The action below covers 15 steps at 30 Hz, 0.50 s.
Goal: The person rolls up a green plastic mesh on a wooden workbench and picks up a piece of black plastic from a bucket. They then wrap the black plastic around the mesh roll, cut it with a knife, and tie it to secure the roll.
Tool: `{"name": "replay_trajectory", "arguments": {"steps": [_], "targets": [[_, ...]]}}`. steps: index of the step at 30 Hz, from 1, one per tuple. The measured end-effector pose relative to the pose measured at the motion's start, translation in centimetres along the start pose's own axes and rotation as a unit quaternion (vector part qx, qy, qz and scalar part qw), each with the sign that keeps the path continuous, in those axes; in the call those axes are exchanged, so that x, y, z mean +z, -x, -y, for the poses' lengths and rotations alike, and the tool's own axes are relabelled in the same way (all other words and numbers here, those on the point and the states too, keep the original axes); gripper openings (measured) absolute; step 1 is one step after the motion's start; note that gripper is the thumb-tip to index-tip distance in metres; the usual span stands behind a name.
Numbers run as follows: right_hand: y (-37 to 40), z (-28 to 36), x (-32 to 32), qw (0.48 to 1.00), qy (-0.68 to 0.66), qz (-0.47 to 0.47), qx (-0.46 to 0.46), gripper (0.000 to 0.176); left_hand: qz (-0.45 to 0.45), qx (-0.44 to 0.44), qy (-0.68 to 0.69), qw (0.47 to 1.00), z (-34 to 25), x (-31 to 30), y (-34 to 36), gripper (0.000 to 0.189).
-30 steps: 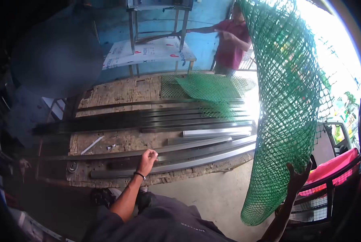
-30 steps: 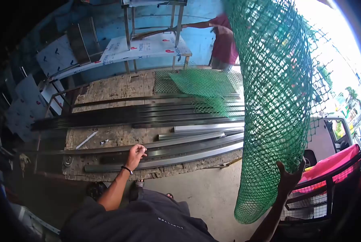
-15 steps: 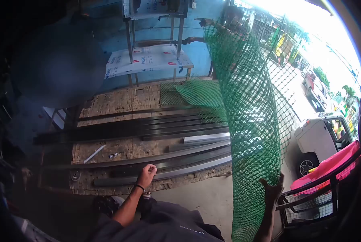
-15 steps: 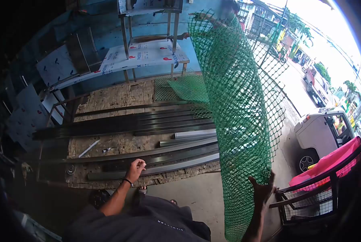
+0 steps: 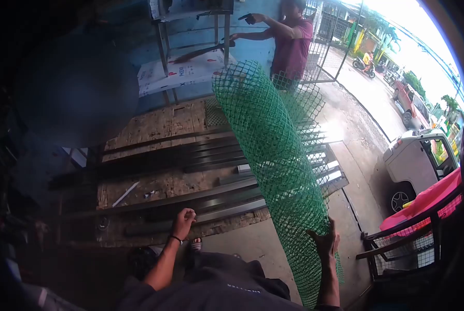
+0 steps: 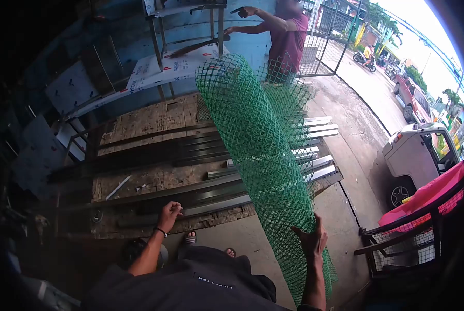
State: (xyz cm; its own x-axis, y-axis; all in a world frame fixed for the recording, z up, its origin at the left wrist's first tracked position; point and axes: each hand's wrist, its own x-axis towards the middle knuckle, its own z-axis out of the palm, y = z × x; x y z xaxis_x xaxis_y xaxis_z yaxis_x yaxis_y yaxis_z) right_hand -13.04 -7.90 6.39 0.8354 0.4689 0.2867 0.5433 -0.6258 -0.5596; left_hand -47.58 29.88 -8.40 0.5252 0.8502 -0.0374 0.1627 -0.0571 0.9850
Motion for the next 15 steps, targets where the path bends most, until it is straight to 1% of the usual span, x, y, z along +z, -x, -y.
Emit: {"name": "replay_trajectory", "arguments": {"steps": [4,5,6,8,10,12,15], "targets": [[1.3,-0.4,0.4,1.000,0.005,0.026,0.017,0.084,-0.004,-0.033,-0.026,0.999,-0.9,-1.0,0.8,0.014],[1.6,-0.5,0.5,1.000,0.013,0.016,-0.007,0.083,-0.012,-0.039,-0.055,0.998,-0.9,-1.2,1.0,0.013],[2.0,-0.8,0.5,1.000,0.012,0.015,-0.006,0.083,-0.020,-0.046,-0.084,0.995,-0.7,-1.4,1.0,0.013],[2.7,-1.5,0.8,0.999,0.048,0.025,-0.001,0.083,-0.026,-0.042,-0.086,0.995,0.1,-1.7,1.0,0.012],[3.3,-2.1,0.8,0.999,0.045,0.015,-0.009,0.084,-0.032,-0.040,-0.087,0.995,0.1,-1.8,1.0,0.011],[3.8,-2.1,0.5,0.999,0.037,0.031,0.009,0.083,-0.033,-0.037,-0.090,0.995,0.2,-1.9,1.0,0.010],[4.8,-1.8,-0.1,0.998,0.049,0.030,0.023,0.080,-0.029,-0.036,-0.091,0.995,0.5,-2.1,1.0,0.010]]}}
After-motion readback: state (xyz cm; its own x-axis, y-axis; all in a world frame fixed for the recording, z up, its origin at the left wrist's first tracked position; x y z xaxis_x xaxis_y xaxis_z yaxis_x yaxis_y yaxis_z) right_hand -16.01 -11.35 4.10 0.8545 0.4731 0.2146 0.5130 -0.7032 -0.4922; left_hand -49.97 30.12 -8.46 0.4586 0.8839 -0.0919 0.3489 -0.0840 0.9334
